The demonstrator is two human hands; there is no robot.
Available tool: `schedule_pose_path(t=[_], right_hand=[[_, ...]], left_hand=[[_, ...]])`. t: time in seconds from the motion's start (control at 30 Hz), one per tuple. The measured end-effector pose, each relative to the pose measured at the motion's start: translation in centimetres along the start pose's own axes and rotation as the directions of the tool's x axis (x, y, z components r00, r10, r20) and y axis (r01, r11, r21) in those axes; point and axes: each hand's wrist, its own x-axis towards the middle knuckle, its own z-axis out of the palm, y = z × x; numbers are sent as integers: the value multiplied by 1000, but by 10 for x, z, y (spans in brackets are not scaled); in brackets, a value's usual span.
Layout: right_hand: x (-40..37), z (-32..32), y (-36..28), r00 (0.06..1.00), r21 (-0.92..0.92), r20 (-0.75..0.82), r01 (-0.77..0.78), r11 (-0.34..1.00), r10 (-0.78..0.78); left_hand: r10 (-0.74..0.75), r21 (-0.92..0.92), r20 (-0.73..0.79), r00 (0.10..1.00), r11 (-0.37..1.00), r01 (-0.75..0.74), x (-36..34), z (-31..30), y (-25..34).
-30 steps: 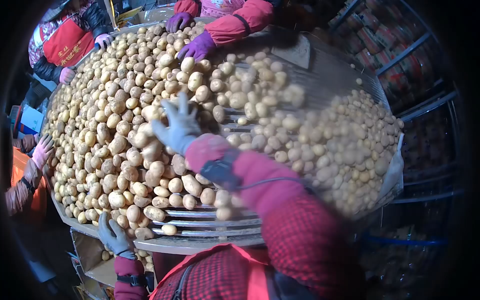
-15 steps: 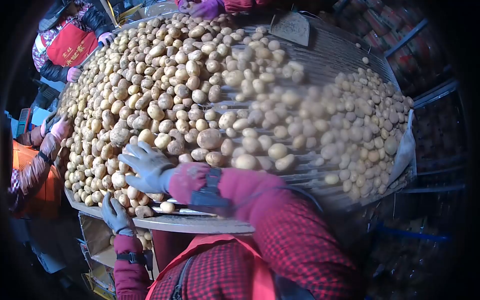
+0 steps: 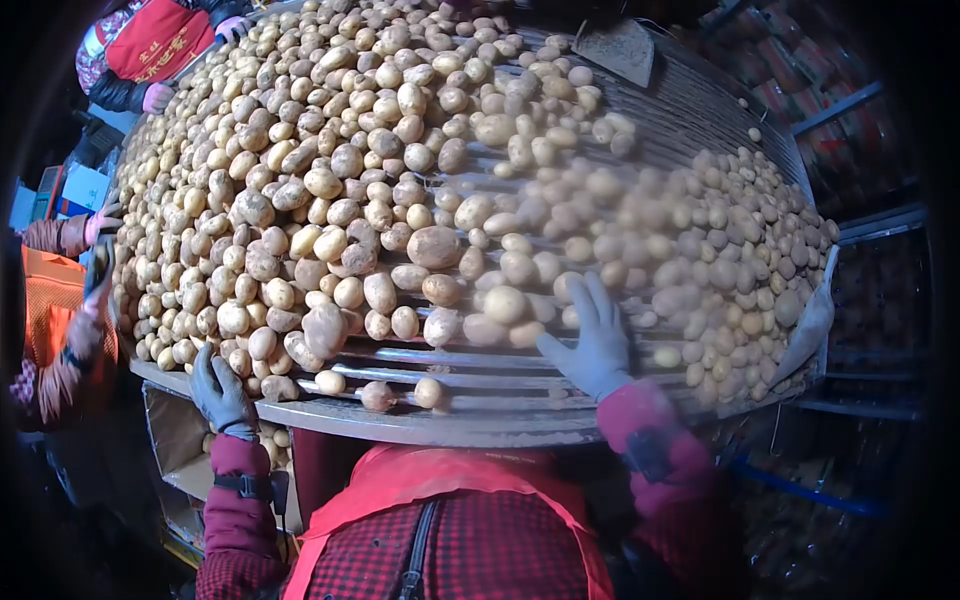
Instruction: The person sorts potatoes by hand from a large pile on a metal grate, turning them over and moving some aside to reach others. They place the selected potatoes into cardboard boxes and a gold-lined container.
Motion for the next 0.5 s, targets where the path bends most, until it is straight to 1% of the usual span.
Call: schedule_pose_path(t=[0.03, 0.07, 0.17, 0.23, 0.27, 0.3, 0.37, 0.4, 0.43, 0.5], right_hand=[[2, 4, -5, 1000, 11, 5, -29, 1000, 29], [7, 11, -14, 1000, -53, -1, -9, 999, 8], [25, 31, -45, 998, 73, 10, 65, 995, -66], [35, 38, -74, 993, 142, 67, 92, 986, -102], [41, 49, -87, 974, 164, -63, 226, 960, -218], [46, 60, -100, 960, 149, -126, 268, 952, -250], [53, 70, -121, 963, 243, -70, 270, 932, -260], [57, 78, -132, 962, 279, -99, 274, 921, -256], [63, 84, -140, 954, 287, -76, 299, 910, -289], [74, 94, -153, 949, 220, -52, 316, 923, -312]], left_hand=[[1, 0, 4, 1000, 1000, -1, 0, -1, 1], [5, 1, 10, 1000, 1000, -5, 1, -2, 1], [-9, -17, 20, 1000, 1000, 9, 1, -2, 7], [-29, -45, 16, 999, 999, 29, 1, -1, 4], [-12, -11, 0, 1000, 1000, 12, 1, -2, 7], [23, 49, -1, 1000, 999, -23, 1, -5, 10], [43, 41, -19, 999, 998, -42, 2, -2, 4], [36, 15, -15, 999, 999, -36, 3, -2, 3], [33, 24, -16, 999, 999, -32, 3, -2, 4], [30, 38, -22, 999, 999, -29, 3, -1, 6]])
